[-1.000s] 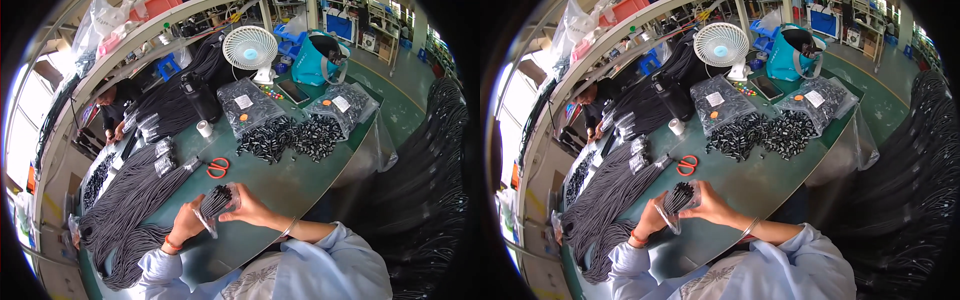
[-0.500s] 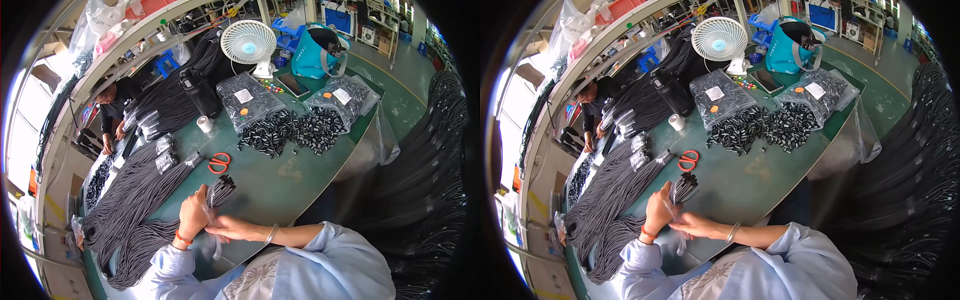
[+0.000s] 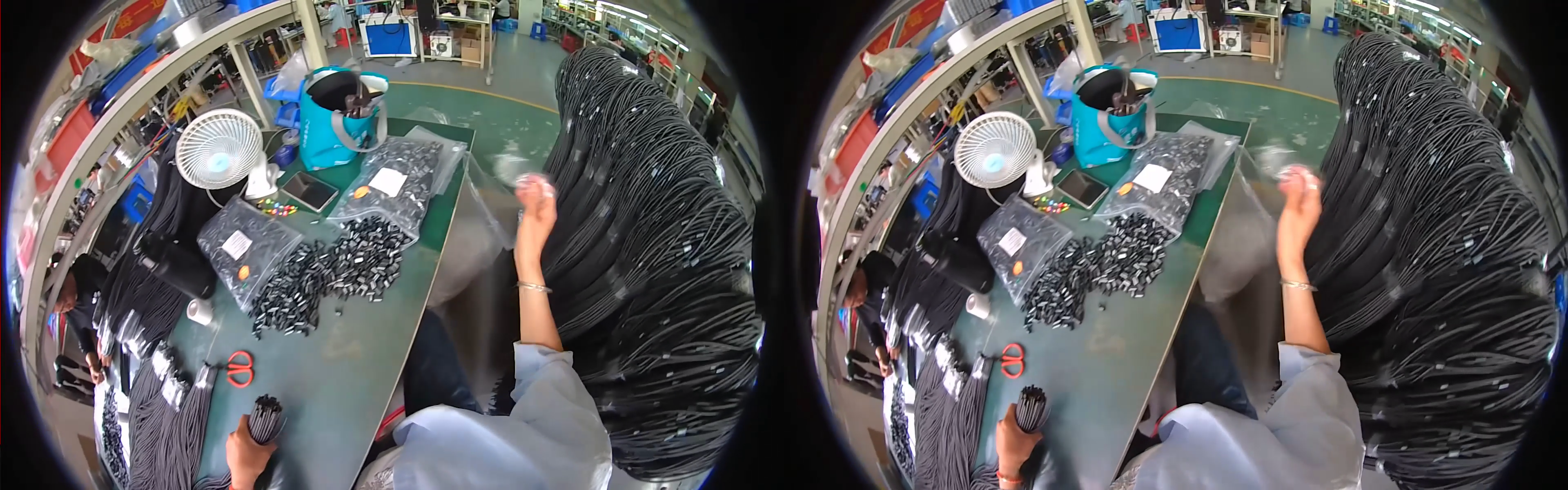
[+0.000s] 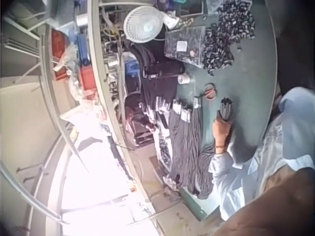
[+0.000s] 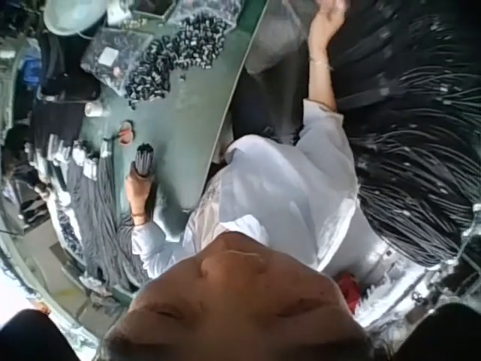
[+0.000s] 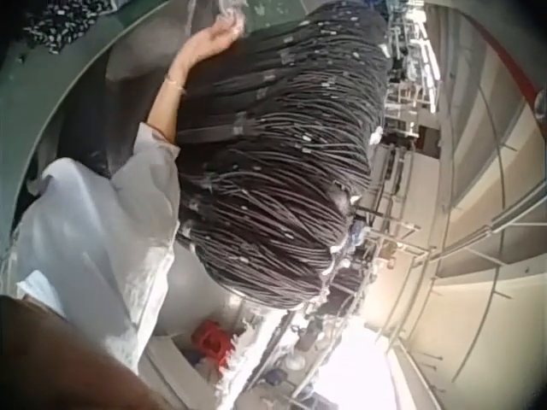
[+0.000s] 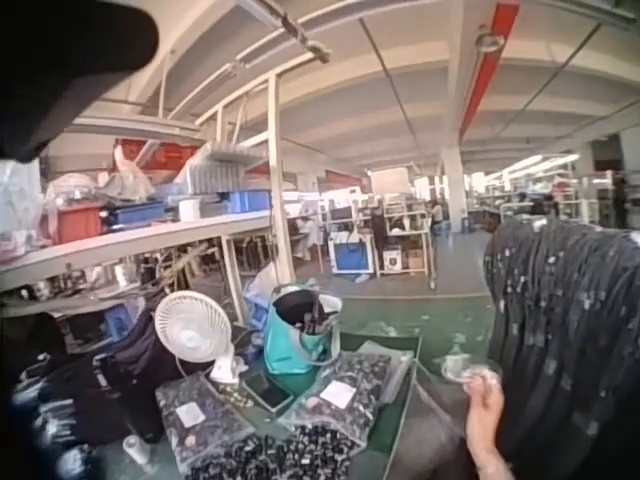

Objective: Bundling and packaging bundles of black cables at a factory workstation.

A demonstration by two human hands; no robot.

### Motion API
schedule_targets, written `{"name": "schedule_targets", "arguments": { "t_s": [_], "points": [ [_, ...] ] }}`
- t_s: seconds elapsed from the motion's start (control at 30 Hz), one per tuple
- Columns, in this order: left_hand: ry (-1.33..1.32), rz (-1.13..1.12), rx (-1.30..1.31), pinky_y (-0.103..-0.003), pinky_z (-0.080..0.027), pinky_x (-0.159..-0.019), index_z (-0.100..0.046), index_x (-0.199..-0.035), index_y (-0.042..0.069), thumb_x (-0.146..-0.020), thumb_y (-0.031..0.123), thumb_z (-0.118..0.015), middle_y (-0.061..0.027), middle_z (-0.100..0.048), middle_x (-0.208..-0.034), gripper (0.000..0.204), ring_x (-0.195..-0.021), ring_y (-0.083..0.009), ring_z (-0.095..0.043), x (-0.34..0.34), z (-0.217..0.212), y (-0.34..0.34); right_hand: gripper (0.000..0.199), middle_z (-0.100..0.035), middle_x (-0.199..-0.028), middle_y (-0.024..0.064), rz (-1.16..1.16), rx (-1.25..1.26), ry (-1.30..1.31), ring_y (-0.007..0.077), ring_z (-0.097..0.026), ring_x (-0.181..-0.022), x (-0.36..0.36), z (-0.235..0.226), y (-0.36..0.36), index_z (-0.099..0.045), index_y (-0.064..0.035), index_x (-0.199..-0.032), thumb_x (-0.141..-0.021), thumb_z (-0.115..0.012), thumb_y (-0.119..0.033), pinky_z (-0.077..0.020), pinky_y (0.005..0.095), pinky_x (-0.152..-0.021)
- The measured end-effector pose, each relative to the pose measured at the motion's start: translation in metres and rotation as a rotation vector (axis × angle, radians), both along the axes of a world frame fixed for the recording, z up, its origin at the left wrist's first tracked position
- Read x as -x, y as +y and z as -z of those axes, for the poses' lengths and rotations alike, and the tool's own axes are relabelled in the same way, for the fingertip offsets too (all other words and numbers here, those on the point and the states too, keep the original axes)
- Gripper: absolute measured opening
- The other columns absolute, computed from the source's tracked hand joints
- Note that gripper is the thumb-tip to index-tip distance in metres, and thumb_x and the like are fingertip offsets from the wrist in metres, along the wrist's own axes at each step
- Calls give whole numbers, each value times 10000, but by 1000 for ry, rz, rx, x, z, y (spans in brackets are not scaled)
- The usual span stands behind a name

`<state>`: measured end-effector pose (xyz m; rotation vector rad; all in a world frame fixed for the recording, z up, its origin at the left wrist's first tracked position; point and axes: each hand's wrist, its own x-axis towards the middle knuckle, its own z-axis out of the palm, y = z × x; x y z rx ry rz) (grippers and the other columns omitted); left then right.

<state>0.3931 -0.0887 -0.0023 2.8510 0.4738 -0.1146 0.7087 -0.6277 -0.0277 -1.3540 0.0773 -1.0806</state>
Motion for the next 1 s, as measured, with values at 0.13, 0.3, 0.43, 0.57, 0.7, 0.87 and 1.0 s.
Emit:
{"name": "schedule_targets", "arguments": {
  "t_s": [0.13, 0.3, 0.43, 0.57, 0.7, 0.87, 1.0],
  "points": [
    [35, -2, 45, -469, -545, -738, -604, -1109, -76, -541, 189, -833, -285, -685, -860, 667, -854, -463, -675, -11, 8, 11, 322, -625, -1194, 204, 470, 362, 78, 339, -590, -1113, -67, 56, -59, -574, 44, -1264, -1053, -484, -182, -439, 416, -993],
    [64, -31, 62, -462, -546, -733, -606, -1115, -83, -518, 197, -847, -280, -687, -848, 702, -841, -451, -682, -8, 7, 13, 418, -603, -1278, 241, 30, 592, 872, 362, -557, -1209, -133, 177, -82, -576, 41, -1279, -1030, -487, -283, -406, 440, -1030],
    [70, -58, 36, -462, -545, -761, -603, -1166, -86, -508, 204, -847, -281, -690, -870, 760, -856, -453, -680, -8, 9, 15, 434, -647, -1180, 234, -373, 1109, 1553, 347, -611, -1124, -130, 214, -114, -629, 42, -1181, -964, -579, -330, -451, 431, -969],
    [151, -120, 53, -467, -544, -815, -591, -1217, -72, -520, 207, -837, -286, -695, -930, 790, -909, -455, -673, -11, 5, 10, 460, -691, -1082, 228, -573, 1298, 1661, 332, -666, -1038, -126, 209, -141, -681, 44, -1083, -898, -670, -377, -496, 421, -908],
    [159, -130, -7, -479, -540, -803, -618, -1175, 4, -559, 211, -817, -255, -706, -910, 679, -903, -448, -674, -18, -8, -4, 495, -735, -985, 221, -662, 1396, 1660, 316, -720, -953, -135, 197, -166, -734, 45, -985, -832, -762, -424, -540, 412, -847],
    [161, -91, 124, -487, -527, -823, -647, -1151, 69, -644, 232, -775, -205, -717, -951, 548, -931, -421, -667, -20, -18, -6, 213, -681, -860, 242, -110, 1607, 964, 415, -670, -863, -133, 91, -130, -714, -10, -819, -771, -713, -217, -533, 493, -785],
    [139, -27, 244, -474, -528, -831, -658, -1140, 62, -654, 216, -792, -200, -718, -971, 527, -948, -396, -677, -17, -19, 2, 266, -653, -1123, 200, -92, 1310, 189, 391, -622, -1054, -72, -34, 26, -625, 26, -1198, -992, -582, -137, -496, 439, -923]
  ]
}}
